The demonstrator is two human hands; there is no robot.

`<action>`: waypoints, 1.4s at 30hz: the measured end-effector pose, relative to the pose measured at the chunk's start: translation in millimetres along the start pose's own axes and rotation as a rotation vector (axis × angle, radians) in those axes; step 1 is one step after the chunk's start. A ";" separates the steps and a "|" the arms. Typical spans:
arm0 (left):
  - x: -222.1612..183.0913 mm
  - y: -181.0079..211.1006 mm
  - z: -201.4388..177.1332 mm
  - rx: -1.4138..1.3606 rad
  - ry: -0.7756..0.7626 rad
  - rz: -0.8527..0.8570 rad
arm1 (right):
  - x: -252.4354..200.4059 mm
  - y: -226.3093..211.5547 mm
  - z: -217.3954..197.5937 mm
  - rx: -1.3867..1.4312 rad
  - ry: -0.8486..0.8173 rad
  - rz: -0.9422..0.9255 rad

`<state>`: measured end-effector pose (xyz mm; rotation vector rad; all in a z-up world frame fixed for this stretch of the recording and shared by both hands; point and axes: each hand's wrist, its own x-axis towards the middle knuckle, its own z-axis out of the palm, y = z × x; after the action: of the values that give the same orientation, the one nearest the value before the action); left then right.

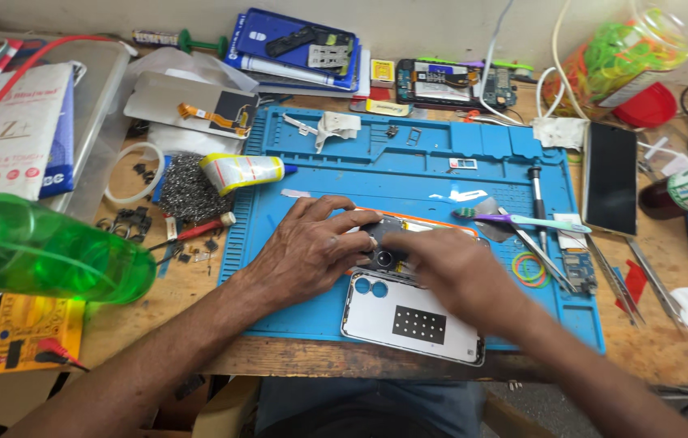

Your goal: The person assembles internal components of a mobile phone by placing parts into the chassis and using a screwdriver to secure them, then attaches a new screen and holds the device to check the fit.

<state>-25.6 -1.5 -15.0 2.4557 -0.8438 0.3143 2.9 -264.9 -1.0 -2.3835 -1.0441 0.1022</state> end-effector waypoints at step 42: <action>-3.1 1.1 13.1 0.079 -0.062 0.030 | 66.2 66.0 -54.9 -0.746 -0.237 -0.295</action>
<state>-28.1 -7.8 -26.7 2.5394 -0.9112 0.2878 107.8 -279.5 22.4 -2.8631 -1.7806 -0.1424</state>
